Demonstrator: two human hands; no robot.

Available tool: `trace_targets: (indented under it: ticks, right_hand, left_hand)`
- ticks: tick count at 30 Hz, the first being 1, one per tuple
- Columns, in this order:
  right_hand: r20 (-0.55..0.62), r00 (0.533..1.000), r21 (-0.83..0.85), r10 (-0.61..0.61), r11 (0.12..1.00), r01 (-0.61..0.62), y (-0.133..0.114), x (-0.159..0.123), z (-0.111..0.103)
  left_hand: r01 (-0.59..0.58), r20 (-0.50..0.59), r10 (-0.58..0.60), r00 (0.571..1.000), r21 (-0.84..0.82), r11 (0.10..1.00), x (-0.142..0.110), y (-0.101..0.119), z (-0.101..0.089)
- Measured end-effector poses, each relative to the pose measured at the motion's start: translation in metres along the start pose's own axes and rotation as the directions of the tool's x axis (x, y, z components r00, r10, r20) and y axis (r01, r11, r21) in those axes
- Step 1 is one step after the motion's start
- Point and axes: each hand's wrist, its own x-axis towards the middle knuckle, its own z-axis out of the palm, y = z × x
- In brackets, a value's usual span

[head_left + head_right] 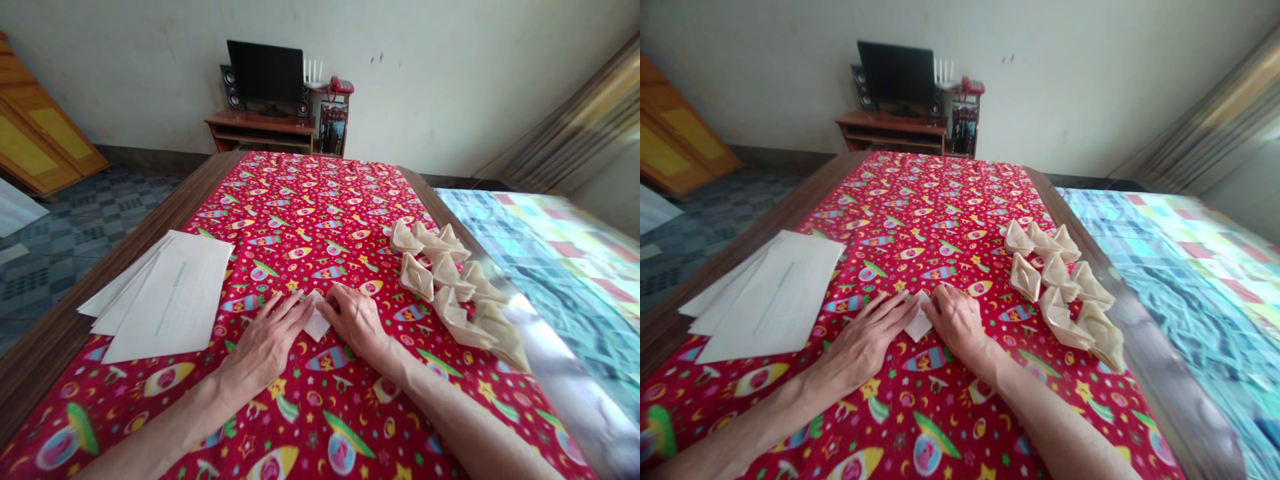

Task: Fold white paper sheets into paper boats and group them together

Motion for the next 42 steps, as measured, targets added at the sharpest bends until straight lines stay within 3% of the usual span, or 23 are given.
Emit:
trace_targets:
  ticks: [4,7,10,17,23,29,32,36,42]
  right_hand:
    - [-0.057,0.991,-0.065,-0.122,0.991,0.118,0.001,-0.006,0.002]
    - [-0.021,0.931,-0.088,-0.364,0.928,0.361,0.001,-0.016,-0.001]
    - [0.036,0.886,-0.076,-0.463,0.883,0.464,0.000,-0.024,-0.008]
    - [0.134,0.893,-0.050,-0.429,0.897,0.439,0.008,-0.037,-0.020]
    - [0.104,0.905,-0.074,-0.411,0.905,0.420,0.018,-0.048,-0.019]
    - [0.077,0.909,-0.074,-0.410,0.907,0.415,0.019,-0.051,-0.019]
    - [0.042,0.914,-0.063,-0.403,0.912,0.405,0.016,-0.048,-0.019]
    - [-0.013,0.922,-0.063,-0.387,0.921,0.386,0.010,-0.042,-0.016]
    - [0.014,0.935,-0.073,-0.356,0.932,0.356,0.003,-0.036,-0.017]
  left_hand:
    - [-0.019,0.018,0.019,1.000,0.015,1.000,0.001,0.000,0.000]
    - [-0.027,0.036,0.027,0.999,0.000,1.000,0.001,0.000,-0.003]
    - [-0.016,0.046,0.017,0.999,-0.027,1.000,0.002,-0.001,-0.005]
    - [0.014,0.071,-0.012,0.997,-0.030,0.999,0.001,-0.002,-0.008]
    - [0.016,0.034,-0.015,0.999,-0.011,1.000,-0.002,-0.002,-0.013]
    - [0.053,0.003,-0.053,0.999,0.016,0.998,-0.021,-0.008,-0.010]
    - [0.072,-0.034,-0.074,0.997,-0.046,0.996,-0.023,-0.012,-0.006]
    - [0.200,-0.163,-0.236,0.958,-0.210,0.957,-0.009,-0.014,-0.005]
    - [0.345,-0.059,-0.358,0.932,-0.163,0.924,0.023,-0.013,-0.007]
